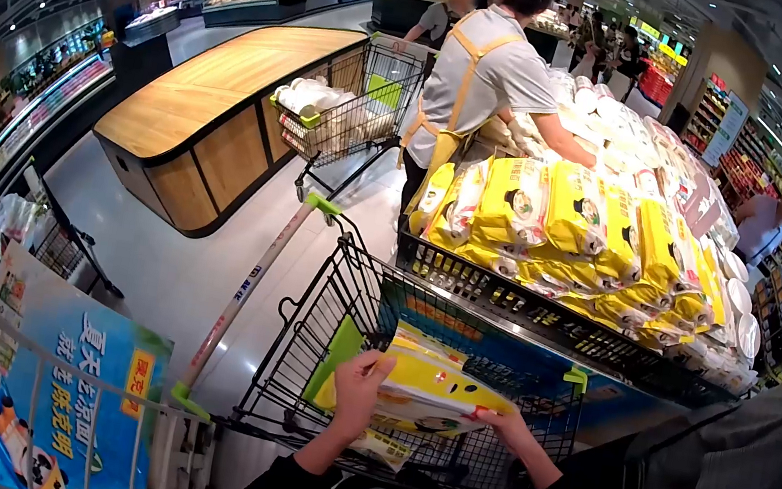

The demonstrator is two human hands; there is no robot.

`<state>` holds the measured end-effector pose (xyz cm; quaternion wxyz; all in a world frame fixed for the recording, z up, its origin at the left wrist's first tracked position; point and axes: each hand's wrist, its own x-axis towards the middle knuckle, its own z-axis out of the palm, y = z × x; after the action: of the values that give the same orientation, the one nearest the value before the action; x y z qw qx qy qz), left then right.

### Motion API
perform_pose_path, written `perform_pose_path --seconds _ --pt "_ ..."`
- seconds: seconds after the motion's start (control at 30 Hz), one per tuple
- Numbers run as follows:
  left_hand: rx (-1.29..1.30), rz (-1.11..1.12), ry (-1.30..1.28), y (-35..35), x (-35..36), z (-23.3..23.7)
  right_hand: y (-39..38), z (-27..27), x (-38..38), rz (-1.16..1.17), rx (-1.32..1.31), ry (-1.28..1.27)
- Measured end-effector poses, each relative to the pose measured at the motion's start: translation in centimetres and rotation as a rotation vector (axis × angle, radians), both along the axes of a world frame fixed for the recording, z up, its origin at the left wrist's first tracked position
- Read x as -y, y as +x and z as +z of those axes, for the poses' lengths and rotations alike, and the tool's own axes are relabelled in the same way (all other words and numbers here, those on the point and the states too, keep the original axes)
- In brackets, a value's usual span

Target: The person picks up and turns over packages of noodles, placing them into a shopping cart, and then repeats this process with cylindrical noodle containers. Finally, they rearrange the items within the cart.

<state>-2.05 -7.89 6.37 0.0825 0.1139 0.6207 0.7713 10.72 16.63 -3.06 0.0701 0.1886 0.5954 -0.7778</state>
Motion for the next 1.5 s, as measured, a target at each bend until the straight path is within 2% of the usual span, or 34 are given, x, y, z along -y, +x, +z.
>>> perform_pose_path --seconds 0.03,0.13,0.17,0.23,0.27,0.33,0.37,0.4,0.43,0.5,0.53,0.6,0.63,0.67,0.73,0.8,0.93,1.07,1.13,1.23,1.33,1.4,1.43,1.5 --pt "0.031 -0.001 0.005 -0.1 0.2 0.3 -0.3 0.0 0.2 -0.051 -0.052 0.156" --pt "-0.396 0.140 -0.374 0.3 0.5 1.0 -1.9 2.5 -0.1 -0.043 -0.105 0.555" --pt "-0.602 0.223 -0.419 -0.4 0.8 0.4 -2.3 3.1 0.1 -0.089 -0.271 0.661" --pt "-1.008 0.384 -0.498 -2.4 1.8 -0.9 -2.6 5.7 0.2 -0.083 -0.434 0.764" --pt "-0.894 0.362 -0.514 -2.5 2.1 -0.9 -2.6 6.4 0.3 -0.094 -0.533 0.793" --pt "-0.606 0.404 -0.507 -3.2 1.5 -1.4 -3.1 8.6 0.3 -0.035 -0.521 0.822" --pt "-0.363 0.337 -0.241 -3.6 0.6 -1.0 -3.4 9.7 -0.1 -0.010 -0.428 0.819" --pt "-0.207 0.285 -0.083 -4.0 0.1 -0.6 -3.7 10.5 -0.4 0.016 -0.333 0.812" --pt "-0.184 0.224 -0.043 -3.6 -0.3 1.3 -3.9 10.8 -0.5 -0.046 -0.315 0.708" --pt "-0.184 0.180 -0.024 -3.6 -0.5 2.2 -4.4 11.6 -0.7 -0.140 -0.328 0.593" --pt "-0.269 0.192 -0.021 -3.6 -0.8 2.2 -4.4 11.9 -0.8 -0.167 -0.354 0.575" --pt "-0.376 0.195 -0.104 -3.7 -0.8 2.8 -4.6 11.4 -1.8 -0.140 -0.386 0.554" --pt "-0.318 0.208 -0.041 -3.4 -1.5 3.7 -4.5 11.4 -2.3 -0.111 -0.390 0.564" --pt "-0.262 0.181 0.073 -3.7 -1.9 3.6 -4.5 11.8 -2.7 -0.053 -0.416 0.608" --pt "-0.325 0.171 0.048 -3.8 -2.4 4.5 -5.2 12.5 -4.0 0.013 -0.450 0.790" --pt "-0.362 0.133 0.037 -3.9 -2.9 5.1 -6.1 13.3 -5.2 0.038 -0.376 0.641" --pt "-0.509 0.083 -0.097 -4.1 -4.0 5.4 -8.0 17.9 -3.6 0.298 -0.432 0.913" --pt "-0.454 0.080 -0.075 -4.1 -3.7 4.7 -10.7 16.0 0.2 0.294 -0.597 1.052" --pt "-0.360 0.069 0.005 -4.4 -3.2 3.8 -12.1 14.8 0.9 0.279 -0.489 0.860" --pt "-0.278 0.062 0.024 -4.6 -2.4 3.2 -13.1 15.8 2.0 0.420 -0.343 0.546" --pt "-0.365 0.084 -0.115 -5.6 -1.5 1.4 -13.6 15.1 2.5 0.561 -0.238 0.710" --pt "-0.408 0.105 -0.249 -6.7 -0.7 0.7 -14.2 14.7 3.4 0.533 -0.338 0.886" --pt "-0.268 0.071 -0.170 -7.1 -0.4 0.7 -14.6 14.9 4.0 0.491 -0.390 0.969" --pt "-0.358 0.139 -0.183 -8.3 0.8 -0.2 -15.8 15.2 4.4 0.448 -0.493 1.158"
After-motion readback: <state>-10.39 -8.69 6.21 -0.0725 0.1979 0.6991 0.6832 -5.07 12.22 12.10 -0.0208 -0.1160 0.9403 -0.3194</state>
